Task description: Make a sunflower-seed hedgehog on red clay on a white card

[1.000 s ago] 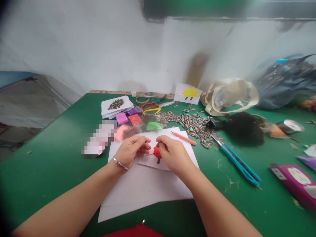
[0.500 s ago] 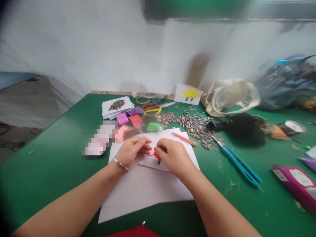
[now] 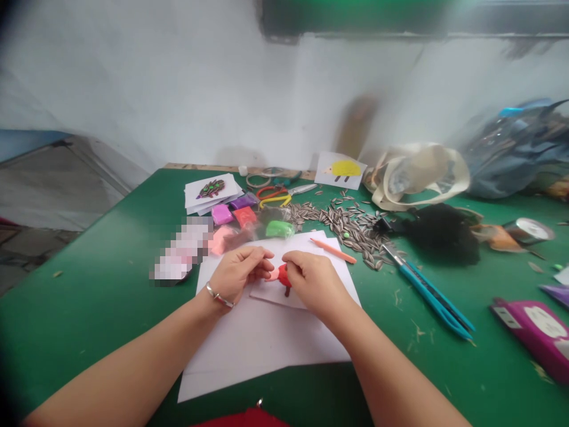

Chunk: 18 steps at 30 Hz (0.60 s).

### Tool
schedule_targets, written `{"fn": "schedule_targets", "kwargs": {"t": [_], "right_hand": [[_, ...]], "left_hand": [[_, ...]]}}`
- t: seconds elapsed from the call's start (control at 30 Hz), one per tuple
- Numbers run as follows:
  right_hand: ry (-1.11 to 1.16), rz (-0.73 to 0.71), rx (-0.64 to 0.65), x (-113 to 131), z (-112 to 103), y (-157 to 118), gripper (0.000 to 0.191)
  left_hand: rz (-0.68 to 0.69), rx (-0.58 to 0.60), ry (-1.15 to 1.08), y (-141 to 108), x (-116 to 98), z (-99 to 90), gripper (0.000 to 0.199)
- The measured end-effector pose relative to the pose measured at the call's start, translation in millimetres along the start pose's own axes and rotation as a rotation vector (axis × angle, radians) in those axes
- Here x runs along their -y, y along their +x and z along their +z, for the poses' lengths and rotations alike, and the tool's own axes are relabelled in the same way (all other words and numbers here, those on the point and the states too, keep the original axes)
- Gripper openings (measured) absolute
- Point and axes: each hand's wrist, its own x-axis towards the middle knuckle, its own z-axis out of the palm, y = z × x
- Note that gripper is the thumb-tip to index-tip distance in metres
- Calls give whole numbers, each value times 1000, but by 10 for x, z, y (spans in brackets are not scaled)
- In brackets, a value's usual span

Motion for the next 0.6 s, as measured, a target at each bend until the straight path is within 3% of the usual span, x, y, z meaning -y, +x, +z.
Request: {"fn": "schedule_targets", "kwargs": {"t": [0.33,0.6], "right_hand": [[42,35,25,25,-9,3,21],[63,29,-51,-3,0,6,19]], "left_hand": [[-3,1,9,9,20,-9,39],[-9,-5,0,10,18,-7,42]]}}
